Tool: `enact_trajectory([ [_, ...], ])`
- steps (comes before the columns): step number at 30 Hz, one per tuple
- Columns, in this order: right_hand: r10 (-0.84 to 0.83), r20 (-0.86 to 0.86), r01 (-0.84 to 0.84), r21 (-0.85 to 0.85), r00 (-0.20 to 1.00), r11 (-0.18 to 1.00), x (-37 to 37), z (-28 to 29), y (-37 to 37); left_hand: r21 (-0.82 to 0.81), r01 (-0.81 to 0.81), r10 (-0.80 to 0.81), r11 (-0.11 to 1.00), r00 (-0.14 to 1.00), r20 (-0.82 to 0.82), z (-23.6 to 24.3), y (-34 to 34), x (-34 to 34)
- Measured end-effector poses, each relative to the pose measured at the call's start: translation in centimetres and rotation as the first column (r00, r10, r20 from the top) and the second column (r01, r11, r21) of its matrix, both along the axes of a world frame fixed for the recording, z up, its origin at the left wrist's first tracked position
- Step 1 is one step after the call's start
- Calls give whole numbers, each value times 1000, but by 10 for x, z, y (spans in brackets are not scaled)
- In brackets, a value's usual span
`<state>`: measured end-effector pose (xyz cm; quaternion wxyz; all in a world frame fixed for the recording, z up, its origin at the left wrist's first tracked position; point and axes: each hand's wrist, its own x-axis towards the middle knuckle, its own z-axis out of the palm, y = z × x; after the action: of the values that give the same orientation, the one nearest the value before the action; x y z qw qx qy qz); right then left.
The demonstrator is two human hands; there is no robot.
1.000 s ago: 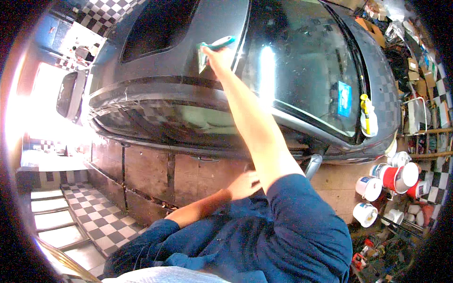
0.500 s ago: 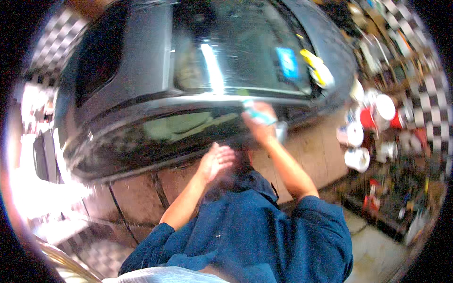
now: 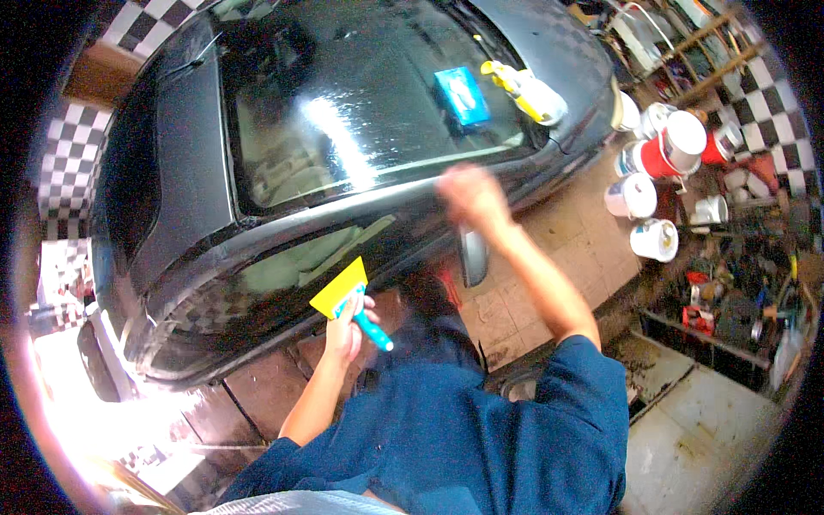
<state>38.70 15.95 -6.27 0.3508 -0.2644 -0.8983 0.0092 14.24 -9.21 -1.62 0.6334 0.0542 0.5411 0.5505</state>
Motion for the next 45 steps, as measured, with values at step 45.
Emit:
enact_trajectory([
  [45, 106, -492, -498, -866, 864, 39, -19, 244, -62, -429, -768, 405, 476, 624, -668, -129, -371, 73],
])
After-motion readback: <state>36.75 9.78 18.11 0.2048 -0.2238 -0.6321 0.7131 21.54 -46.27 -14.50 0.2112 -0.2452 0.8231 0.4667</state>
